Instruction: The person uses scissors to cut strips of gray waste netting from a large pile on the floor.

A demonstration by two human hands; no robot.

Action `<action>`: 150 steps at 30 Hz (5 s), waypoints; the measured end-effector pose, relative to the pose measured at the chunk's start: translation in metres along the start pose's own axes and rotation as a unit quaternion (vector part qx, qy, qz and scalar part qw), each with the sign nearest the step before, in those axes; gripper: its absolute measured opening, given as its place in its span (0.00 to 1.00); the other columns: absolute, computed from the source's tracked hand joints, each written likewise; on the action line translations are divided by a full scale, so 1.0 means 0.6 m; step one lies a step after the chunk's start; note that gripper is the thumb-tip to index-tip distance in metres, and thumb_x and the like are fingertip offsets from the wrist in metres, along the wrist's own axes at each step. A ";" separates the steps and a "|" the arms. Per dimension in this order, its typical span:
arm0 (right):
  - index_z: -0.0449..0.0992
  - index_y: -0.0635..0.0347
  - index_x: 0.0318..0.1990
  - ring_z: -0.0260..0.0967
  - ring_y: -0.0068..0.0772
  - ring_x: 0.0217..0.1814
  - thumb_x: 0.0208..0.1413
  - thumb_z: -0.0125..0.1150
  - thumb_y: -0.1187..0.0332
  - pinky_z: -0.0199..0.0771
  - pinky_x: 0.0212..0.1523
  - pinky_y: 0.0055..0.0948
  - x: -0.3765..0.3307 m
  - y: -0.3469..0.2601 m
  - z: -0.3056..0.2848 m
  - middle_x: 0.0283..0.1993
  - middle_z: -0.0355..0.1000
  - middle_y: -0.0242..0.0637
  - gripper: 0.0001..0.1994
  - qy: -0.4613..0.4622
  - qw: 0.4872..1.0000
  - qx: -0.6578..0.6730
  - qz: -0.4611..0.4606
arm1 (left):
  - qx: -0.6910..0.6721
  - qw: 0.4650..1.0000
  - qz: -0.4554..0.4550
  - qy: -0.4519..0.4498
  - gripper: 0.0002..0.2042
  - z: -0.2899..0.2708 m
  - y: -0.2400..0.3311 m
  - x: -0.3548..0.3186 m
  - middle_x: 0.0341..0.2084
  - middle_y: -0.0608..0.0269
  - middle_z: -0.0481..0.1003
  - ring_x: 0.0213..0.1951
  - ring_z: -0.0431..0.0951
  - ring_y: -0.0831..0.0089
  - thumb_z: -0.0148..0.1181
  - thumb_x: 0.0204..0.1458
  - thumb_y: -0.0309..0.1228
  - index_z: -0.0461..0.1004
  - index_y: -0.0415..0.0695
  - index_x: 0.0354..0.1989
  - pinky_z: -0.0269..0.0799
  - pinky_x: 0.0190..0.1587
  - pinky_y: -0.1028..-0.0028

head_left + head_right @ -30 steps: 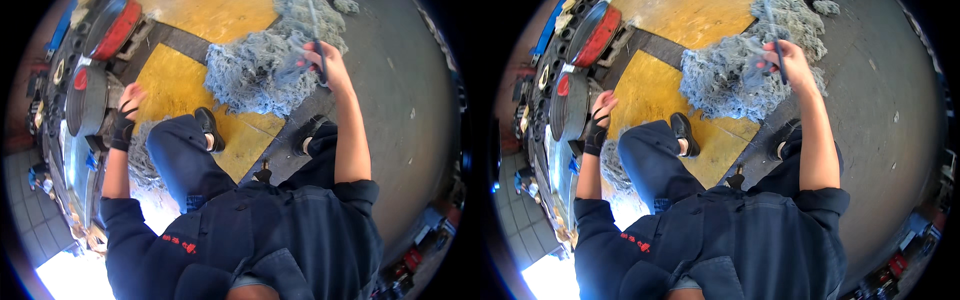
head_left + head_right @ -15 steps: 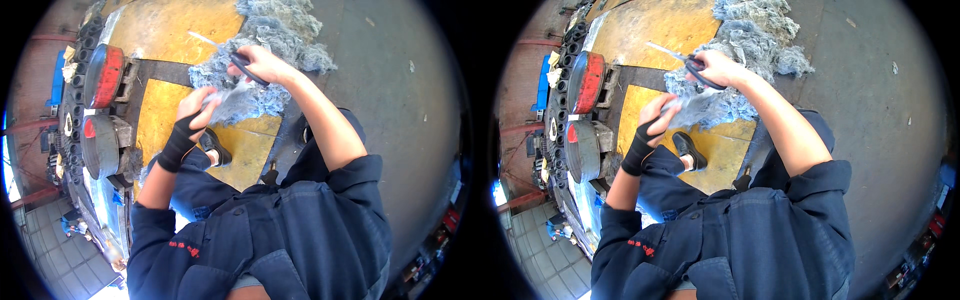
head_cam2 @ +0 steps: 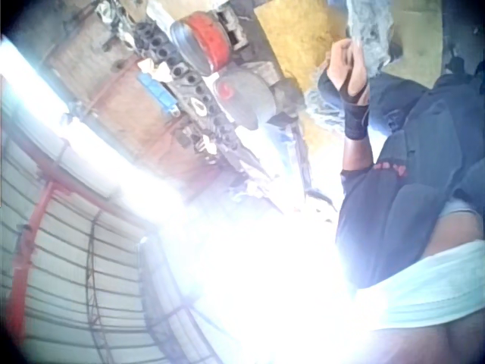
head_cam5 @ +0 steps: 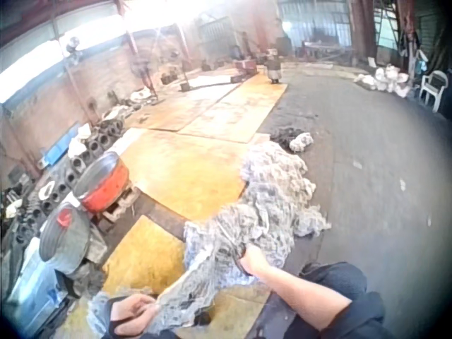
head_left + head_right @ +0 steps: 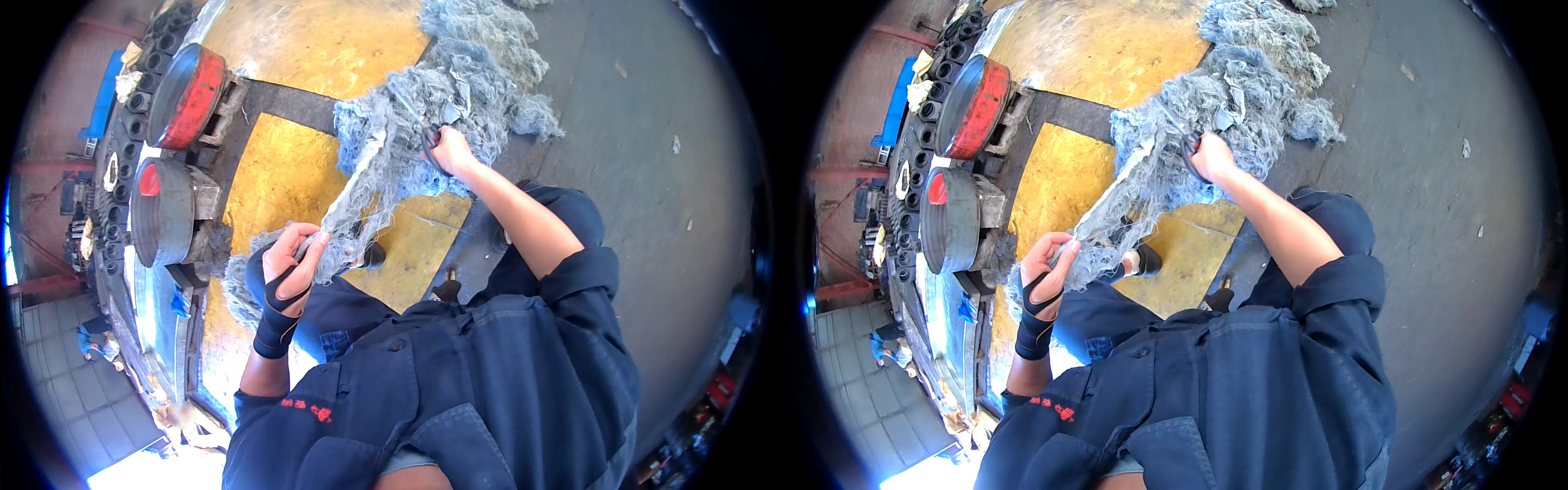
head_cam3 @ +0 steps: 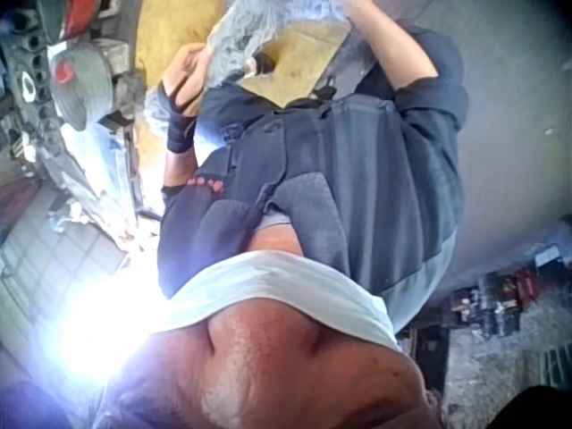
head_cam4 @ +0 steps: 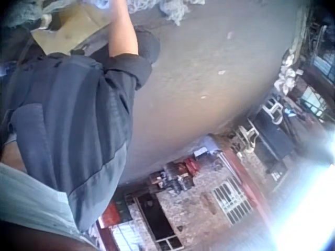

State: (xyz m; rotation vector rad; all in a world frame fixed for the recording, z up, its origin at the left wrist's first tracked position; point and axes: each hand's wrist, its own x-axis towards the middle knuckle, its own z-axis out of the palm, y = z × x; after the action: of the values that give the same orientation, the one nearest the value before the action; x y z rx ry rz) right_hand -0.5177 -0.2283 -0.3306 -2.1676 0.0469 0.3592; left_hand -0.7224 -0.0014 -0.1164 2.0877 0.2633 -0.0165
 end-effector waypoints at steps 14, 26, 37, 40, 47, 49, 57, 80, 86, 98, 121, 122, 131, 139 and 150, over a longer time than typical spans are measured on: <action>0.65 0.56 0.38 0.68 0.48 0.46 0.41 0.64 0.65 0.68 0.43 0.40 -0.022 -0.135 0.111 0.39 0.70 0.43 0.17 0.001 0.982 -0.006 -0.186 | -0.063 0.998 -0.029 -0.007 0.05 -0.034 0.035 -0.027 0.22 0.69 0.74 0.26 0.67 0.89 0.58 0.51 0.20 0.72 0.35 0.36 0.60 0.29 0.87; 0.67 0.56 0.34 0.69 0.47 0.41 0.44 0.62 0.68 0.69 0.39 0.37 0.040 -0.193 0.099 0.35 0.71 0.42 0.10 0.020 0.954 -0.035 -0.298 | -0.052 0.997 0.036 -0.053 0.06 -0.081 0.071 -0.056 0.26 0.63 0.76 0.29 0.73 0.83 0.61 0.45 0.17 0.75 0.35 0.33 0.65 0.32 0.85; 0.68 0.63 0.37 0.71 0.30 0.35 0.48 0.63 0.69 0.72 0.37 0.29 0.053 -0.426 -0.256 0.33 0.72 0.39 0.12 0.219 0.903 -0.028 -0.369 | -0.106 0.967 0.156 0.172 0.06 -0.208 0.107 -0.002 0.31 0.68 0.73 0.34 0.69 0.83 0.55 0.51 0.20 0.73 0.36 0.38 0.61 0.40 0.86; 0.68 0.63 0.32 0.69 0.37 0.29 0.47 0.62 0.67 0.69 0.33 0.33 0.071 -0.511 -0.319 0.27 0.70 0.42 0.11 0.295 0.842 0.083 -0.443 | -0.084 0.948 0.218 0.217 0.07 -0.237 0.170 0.022 0.30 0.69 0.71 0.34 0.68 0.84 0.54 0.54 0.25 0.72 0.36 0.39 0.59 0.40 0.86; 0.69 0.63 0.29 0.66 0.41 0.27 0.50 0.57 0.68 0.66 0.32 0.35 -0.023 -0.628 -0.495 0.24 0.67 0.46 0.07 0.436 0.767 0.029 -0.470 | -0.147 0.919 0.283 0.231 0.10 -0.283 0.225 0.146 0.29 0.76 0.72 0.28 0.64 0.90 0.57 0.54 0.29 0.74 0.40 0.43 0.55 0.31 0.88; 0.69 0.63 0.30 0.68 0.43 0.29 0.50 0.57 0.69 0.67 0.32 0.36 -0.022 -0.596 -0.501 0.25 0.68 0.48 0.07 0.428 0.775 -0.021 -0.464 | -0.152 0.926 0.283 0.198 0.12 -0.268 0.206 0.189 0.31 0.73 0.74 0.31 0.68 0.87 0.59 0.53 0.30 0.74 0.41 0.44 0.60 0.34 0.86; 0.74 0.66 0.35 0.69 0.26 0.30 0.43 0.66 0.67 0.69 0.33 0.28 0.070 -0.199 -0.303 0.28 0.74 0.38 0.13 0.159 0.960 0.129 -0.190 | -0.006 0.992 0.100 -0.073 0.10 -0.172 -0.072 0.360 0.27 0.74 0.73 0.30 0.68 0.85 0.62 0.50 0.34 0.78 0.41 0.37 0.61 0.36 0.83; 0.70 0.59 0.40 0.74 0.40 0.43 0.46 0.63 0.65 0.71 0.43 0.35 0.036 -0.137 -0.245 0.39 0.76 0.37 0.14 0.154 0.969 -0.091 -0.172 | 0.209 0.959 -0.009 -0.190 0.49 0.190 -0.266 0.461 0.58 0.46 0.61 0.61 0.59 0.55 0.76 0.24 0.41 0.57 0.41 0.61 0.55 0.62 0.64; 0.71 0.61 0.37 0.74 0.42 0.42 0.43 0.64 0.64 0.71 0.42 0.36 0.038 -0.136 -0.240 0.37 0.76 0.38 0.15 0.114 0.962 -0.072 -0.239 | 0.058 0.957 0.163 -0.231 0.46 0.332 -0.128 0.467 0.56 0.52 0.63 0.60 0.60 0.64 0.75 0.30 0.33 0.55 0.42 0.62 0.56 0.61 0.67; 0.71 0.61 0.37 0.72 0.45 0.38 0.46 0.61 0.67 0.71 0.38 0.37 0.056 -0.136 -0.275 0.33 0.73 0.45 0.12 0.344 0.891 -0.039 -0.293 | -0.126 0.953 0.006 -0.275 0.08 0.186 -0.043 0.510 0.32 0.67 0.76 0.35 0.74 0.81 0.59 0.51 0.25 0.74 0.37 0.39 0.68 0.41 0.81; 0.73 0.64 0.42 0.75 0.35 0.40 0.43 0.67 0.63 0.73 0.41 0.28 0.063 -0.183 -0.214 0.37 0.77 0.40 0.19 0.192 0.947 0.104 -0.235 | -0.103 0.956 0.094 -0.258 0.09 0.114 -0.058 0.413 0.35 0.68 0.75 0.38 0.72 0.80 0.62 0.49 0.24 0.77 0.36 0.39 0.65 0.44 0.81; 0.73 0.64 0.42 0.75 0.35 0.40 0.43 0.67 0.63 0.73 0.41 0.28 0.057 -0.183 -0.210 0.37 0.77 0.40 0.20 0.174 0.955 0.101 -0.220 | -0.146 0.953 0.095 -0.249 0.09 0.126 -0.069 0.408 0.36 0.67 0.74 0.40 0.72 0.80 0.61 0.48 0.23 0.76 0.37 0.39 0.64 0.46 0.80; 0.74 0.64 0.36 0.75 0.39 0.38 0.43 0.66 0.60 0.72 0.40 0.32 0.069 -0.155 -0.178 0.34 0.76 0.42 0.18 0.117 0.981 0.008 -0.154 | -0.204 0.926 -0.025 -0.318 0.10 0.167 -0.059 0.401 0.29 0.69 0.75 0.31 0.73 0.80 0.64 0.45 0.26 0.74 0.39 0.37 0.66 0.37 0.81; 0.74 0.70 0.31 0.71 0.31 0.26 0.41 0.66 0.42 0.72 0.31 0.31 0.043 -0.147 -0.159 0.21 0.69 0.37 0.31 0.005 0.998 0.012 -0.057 | -0.109 0.960 -0.145 -0.212 0.11 0.137 -0.113 0.426 0.29 0.77 0.75 0.27 0.68 0.88 0.62 0.47 0.38 0.76 0.46 0.36 0.55 0.24 0.87; 0.69 0.61 0.21 0.55 0.19 0.15 0.48 0.46 0.30 0.57 0.17 0.20 -0.060 -0.135 -0.093 0.17 0.60 0.28 0.36 -0.352 0.906 0.207 0.111 | -0.296 0.911 -0.171 -0.232 0.07 0.086 -0.109 0.425 0.30 0.67 0.76 0.31 0.75 0.81 0.60 0.50 0.30 0.74 0.40 0.34 0.67 0.33 0.83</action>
State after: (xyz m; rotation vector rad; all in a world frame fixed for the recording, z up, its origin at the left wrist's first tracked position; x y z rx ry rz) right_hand -0.5255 -0.2295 -0.2263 -1.5126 -0.0351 1.1386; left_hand -0.4809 0.0320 -0.2290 1.3607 0.2948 -0.5694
